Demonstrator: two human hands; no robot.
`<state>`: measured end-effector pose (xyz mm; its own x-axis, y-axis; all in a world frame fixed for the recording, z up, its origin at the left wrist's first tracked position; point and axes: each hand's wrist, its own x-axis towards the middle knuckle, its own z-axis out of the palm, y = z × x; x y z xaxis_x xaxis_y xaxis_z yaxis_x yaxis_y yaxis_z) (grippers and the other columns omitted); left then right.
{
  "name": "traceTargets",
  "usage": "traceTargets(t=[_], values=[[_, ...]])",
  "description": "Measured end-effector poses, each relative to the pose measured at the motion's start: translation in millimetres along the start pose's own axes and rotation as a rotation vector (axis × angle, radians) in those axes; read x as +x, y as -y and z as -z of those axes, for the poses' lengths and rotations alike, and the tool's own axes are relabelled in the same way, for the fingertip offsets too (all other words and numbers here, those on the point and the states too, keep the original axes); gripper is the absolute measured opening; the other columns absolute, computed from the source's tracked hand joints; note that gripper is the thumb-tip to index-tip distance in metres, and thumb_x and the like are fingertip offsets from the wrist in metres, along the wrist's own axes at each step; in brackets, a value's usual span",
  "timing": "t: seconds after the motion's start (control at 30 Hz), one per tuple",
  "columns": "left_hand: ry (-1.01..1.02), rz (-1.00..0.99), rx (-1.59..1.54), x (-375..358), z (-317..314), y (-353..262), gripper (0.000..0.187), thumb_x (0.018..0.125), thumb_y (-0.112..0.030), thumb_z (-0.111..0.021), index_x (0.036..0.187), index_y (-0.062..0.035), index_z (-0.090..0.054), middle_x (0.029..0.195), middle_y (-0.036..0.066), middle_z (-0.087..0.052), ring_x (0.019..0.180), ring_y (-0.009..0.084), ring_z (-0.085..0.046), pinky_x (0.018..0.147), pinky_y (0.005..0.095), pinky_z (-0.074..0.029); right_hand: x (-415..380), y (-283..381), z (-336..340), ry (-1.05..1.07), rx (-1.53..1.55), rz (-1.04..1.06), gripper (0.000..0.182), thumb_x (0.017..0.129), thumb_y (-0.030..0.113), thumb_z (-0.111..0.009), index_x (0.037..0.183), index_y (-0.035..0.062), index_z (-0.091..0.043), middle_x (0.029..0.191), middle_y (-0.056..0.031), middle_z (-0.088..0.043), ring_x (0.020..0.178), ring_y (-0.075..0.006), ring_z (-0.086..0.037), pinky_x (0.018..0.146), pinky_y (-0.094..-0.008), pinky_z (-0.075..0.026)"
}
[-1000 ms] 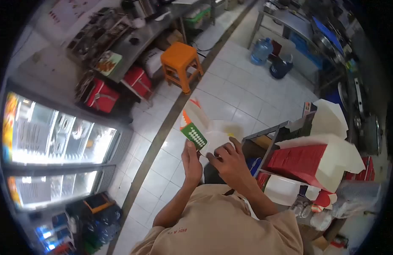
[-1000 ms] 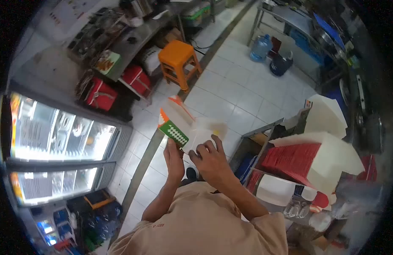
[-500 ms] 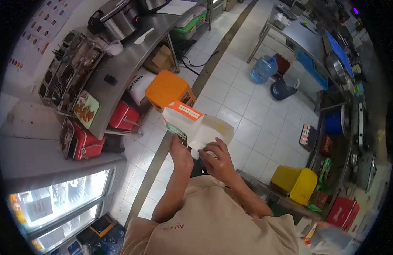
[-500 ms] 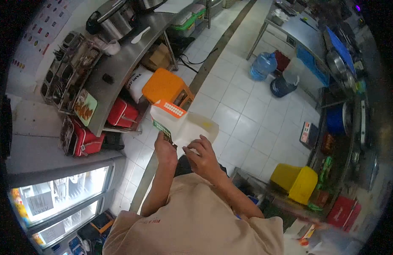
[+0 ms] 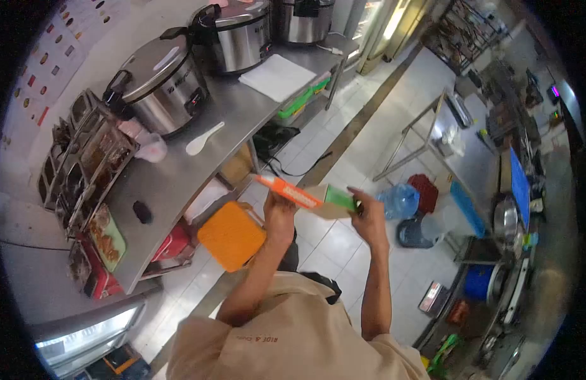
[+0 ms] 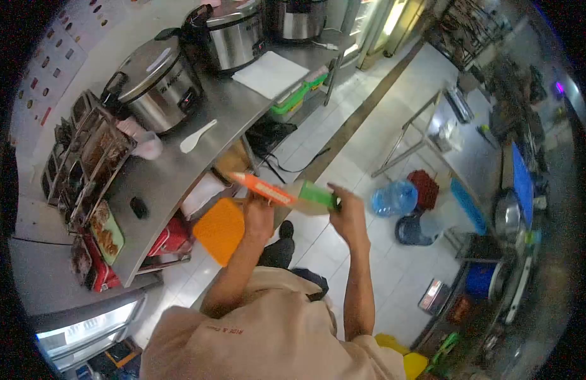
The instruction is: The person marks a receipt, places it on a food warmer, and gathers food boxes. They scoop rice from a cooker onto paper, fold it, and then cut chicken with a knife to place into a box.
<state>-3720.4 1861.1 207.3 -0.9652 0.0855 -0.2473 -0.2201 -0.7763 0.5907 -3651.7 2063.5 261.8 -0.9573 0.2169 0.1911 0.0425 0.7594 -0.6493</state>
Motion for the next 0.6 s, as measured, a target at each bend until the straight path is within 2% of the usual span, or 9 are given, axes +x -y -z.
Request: traceTargets(t=[0.03, 0.1, 0.17, 0.23, 0.3, 0.4, 0.5, 0.57, 0.6], values=[[0.050, 0.016, -0.041, 27.1, -20.6, -1.0, 0.024, 0.105, -0.019, -0.045, 0.124, -0.0058, -0.052, 0.113, 0.001, -0.058, 0.103, 0.0134, -0.055, 0.101, 0.0335, -0.042, 39.2, 10.2, 21.5, 0.010, 0.093, -0.046, 0.050, 0.074, -0.003, -0.072, 0.122, 0.0064, -0.064, 0.086, -0.0165, -0.067, 0.063, -0.0210, -0.061, 0.060, -0.0326, -0.049], [-0.086, -0.031, 0.084, 72.6, -61.9, -5.7, 0.024, 0.105, -0.020, -0.046, 0.122, -0.0050, -0.053, 0.111, 0.002, -0.058, 0.098, 0.0136, -0.056, 0.097, 0.0340, -0.044, 104.9, 15.3, 42.0, 0.061, 0.074, -0.155, 0.047, 0.076, 0.008, -0.074, 0.122, 0.0037, -0.064, 0.100, -0.0200, -0.068, 0.069, -0.0224, -0.066, 0.066, -0.0336, -0.053], [-0.185, -0.130, 0.236, 125.2, -80.2, -8.0, 0.023, 0.104, -0.023, -0.047, 0.118, -0.0053, -0.055, 0.108, 0.002, -0.058, 0.094, 0.0132, -0.055, 0.090, 0.0331, -0.046, 161.7, 0.0, 32.5, 0.235, 0.139, -0.130, 0.051, 0.077, 0.016, -0.078, 0.123, 0.0025, -0.063, 0.100, -0.0193, -0.069, 0.070, -0.0225, -0.067, 0.067, -0.0332, -0.054], [-0.281, -0.273, 0.398, 184.8, -43.3, 5.4, 0.023, 0.104, -0.026, -0.047, 0.110, -0.0067, -0.057, 0.105, 0.003, -0.057, 0.091, 0.0123, -0.054, 0.082, 0.0309, -0.047, 219.0, -25.6, 7.1, 0.424, 0.243, -0.065, 0.059, 0.075, 0.029, -0.081, 0.124, -0.0001, -0.062, 0.095, -0.0179, -0.070, 0.073, -0.0222, -0.068, 0.069, -0.0333, -0.054], [-0.439, -0.403, 0.686, 259.2, 44.9, 24.1, 0.022, 0.104, -0.022, -0.046, 0.099, -0.0054, -0.059, 0.093, 0.001, -0.058, 0.085, 0.0113, -0.053, 0.074, 0.0280, -0.046, 283.2, -77.3, -46.1, 0.531, 0.496, -0.026, 0.057, 0.077, 0.028, -0.080, 0.123, 0.0001, -0.063, 0.097, -0.0187, -0.070, 0.077, -0.0235, -0.069, 0.072, -0.0342, -0.055], [-0.690, -0.435, 0.747, 314.3, 107.1, 20.4, 0.018, 0.099, -0.015, -0.051, 0.090, -0.0016, -0.059, 0.085, 0.002, -0.060, 0.075, 0.0105, -0.050, 0.066, 0.0270, -0.042, 397.2, -147.9, -139.5, 0.411, 0.181, 0.030, 0.055, 0.075, 0.026, -0.082, 0.121, 0.0005, -0.064, 0.096, -0.0202, -0.070, 0.076, -0.0278, -0.069, 0.071, -0.0358, -0.056], [-0.837, -0.489, 0.552, 355.8, 116.4, 12.6, 0.020, 0.098, -0.018, -0.055, 0.093, 0.0005, -0.059, 0.085, 0.002, -0.061, 0.073, 0.0112, -0.052, 0.065, 0.0279, -0.043, 517.4, -170.4, -217.2, 0.465, 0.149, 0.169, 0.058, 0.070, 0.024, -0.084, 0.120, 0.0029, -0.065, 0.105, -0.0203, -0.068, 0.089, -0.0320, -0.067, 0.083, -0.0384, -0.054], [-0.911, -0.506, 0.334, 378.3, 103.4, 4.1, 0.023, 0.097, -0.021, -0.057, 0.097, 0.0019, -0.059, 0.087, 0.003, -0.062, 0.073, 0.0116, -0.054, 0.065, 0.0282, -0.044, 575.0, -176.7, -254.6, 0.514, -0.025, 0.475, 0.063, 0.062, 0.022, -0.088, 0.118, 0.0065, -0.064, 0.112, -0.0166, -0.063, 0.102, -0.0322, -0.061, 0.088, -0.0387, -0.051], [-0.967, -0.556, 0.371, 394.2, 110.7, 1.0, 0.024, 0.096, -0.021, -0.057, 0.100, 0.0027, -0.059, 0.087, 0.004, -0.063, 0.076, 0.0127, -0.056, 0.066, 0.0290, -0.045, 594.1, -175.7, -270.1, 0.524, -0.097, 0.617, 0.066, 0.058, 0.021, -0.090, 0.117, 0.0084, -0.064, 0.116, -0.0147, -0.061, 0.109, -0.0322, -0.057, 0.090, -0.0388, -0.050]])
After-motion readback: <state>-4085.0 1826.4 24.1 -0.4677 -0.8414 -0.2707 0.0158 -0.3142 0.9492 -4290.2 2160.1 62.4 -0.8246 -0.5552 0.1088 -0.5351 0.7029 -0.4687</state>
